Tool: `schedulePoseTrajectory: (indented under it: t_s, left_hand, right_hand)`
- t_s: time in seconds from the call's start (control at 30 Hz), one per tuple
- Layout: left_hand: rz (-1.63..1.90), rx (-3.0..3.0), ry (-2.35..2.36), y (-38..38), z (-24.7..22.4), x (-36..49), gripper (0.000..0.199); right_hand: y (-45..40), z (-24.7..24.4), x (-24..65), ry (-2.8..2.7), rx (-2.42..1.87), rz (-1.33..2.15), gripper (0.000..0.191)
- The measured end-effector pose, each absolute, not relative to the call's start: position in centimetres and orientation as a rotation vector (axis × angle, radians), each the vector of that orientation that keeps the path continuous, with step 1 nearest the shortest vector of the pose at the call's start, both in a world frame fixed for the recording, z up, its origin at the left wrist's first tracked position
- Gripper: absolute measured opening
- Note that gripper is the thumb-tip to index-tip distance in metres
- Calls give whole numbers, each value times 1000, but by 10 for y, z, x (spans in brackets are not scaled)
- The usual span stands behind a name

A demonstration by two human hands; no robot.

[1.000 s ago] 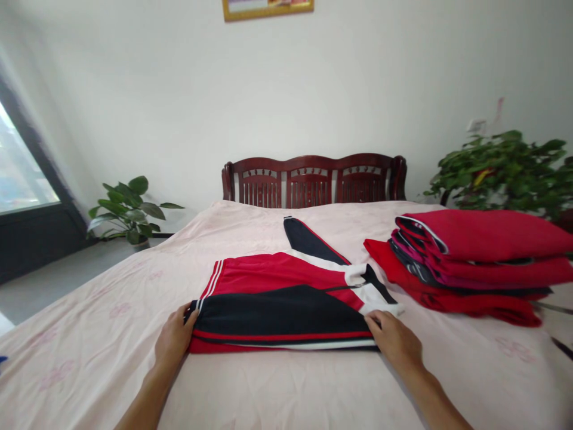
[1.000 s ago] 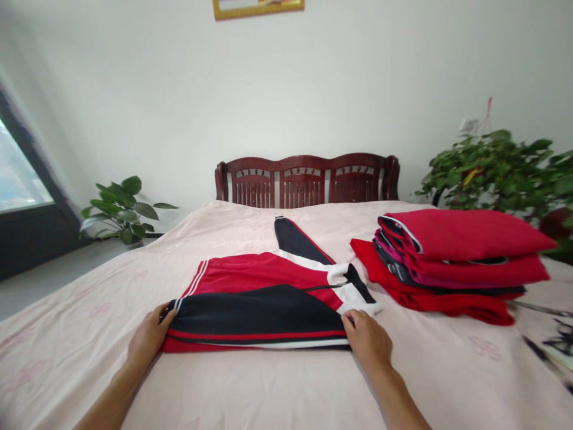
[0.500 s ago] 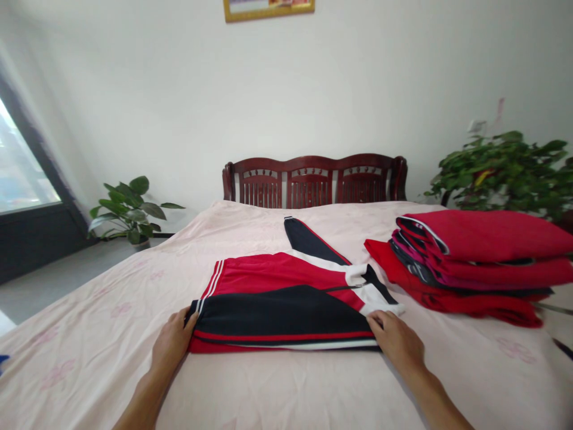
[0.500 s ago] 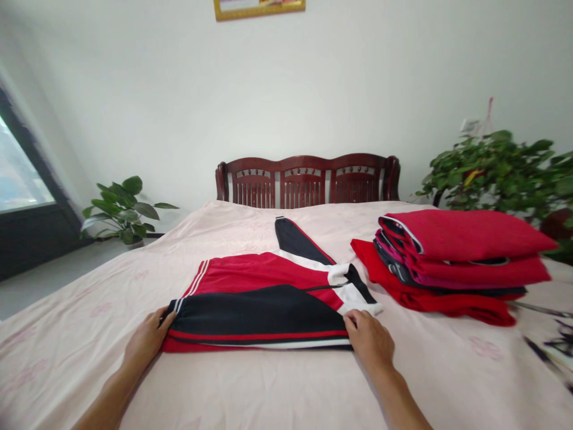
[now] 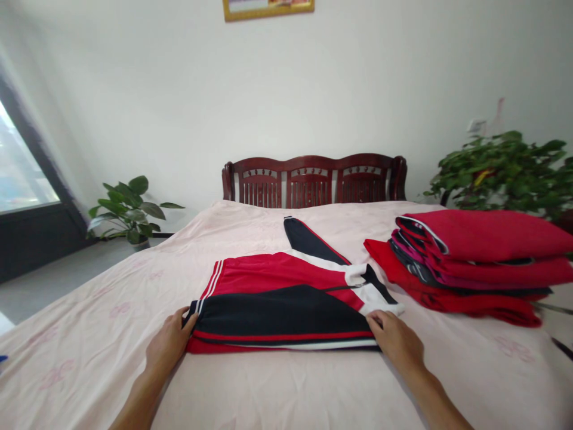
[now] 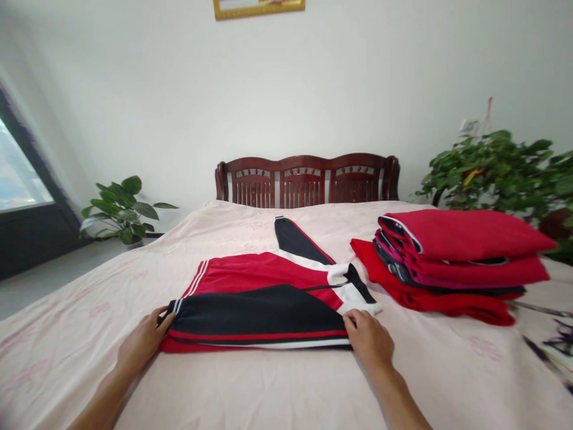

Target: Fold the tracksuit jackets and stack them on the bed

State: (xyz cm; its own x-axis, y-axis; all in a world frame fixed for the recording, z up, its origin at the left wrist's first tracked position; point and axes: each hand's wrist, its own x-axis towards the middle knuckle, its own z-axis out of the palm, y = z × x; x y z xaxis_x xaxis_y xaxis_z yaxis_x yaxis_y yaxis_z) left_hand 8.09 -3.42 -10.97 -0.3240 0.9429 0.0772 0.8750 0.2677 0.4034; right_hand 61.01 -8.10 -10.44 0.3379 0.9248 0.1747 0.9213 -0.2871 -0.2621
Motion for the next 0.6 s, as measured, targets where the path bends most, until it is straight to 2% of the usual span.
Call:
schedulePoseTrajectory:
  t_s: [0.33,0.5,0.6]
  left_hand:
    - [454,1628,2339,-33,-107,77,60]
    - [507,1687,2379,-40,-105,80,47]
    - [506,1634,2420,-43,-102,84,50]
  right_hand:
    - [-81,-104,610,-1642,-2276,20,29]
    - [-82,-103,609,-1646,-2267,7,30]
    - [-82,-103,611,-1633,-2273,20,29]
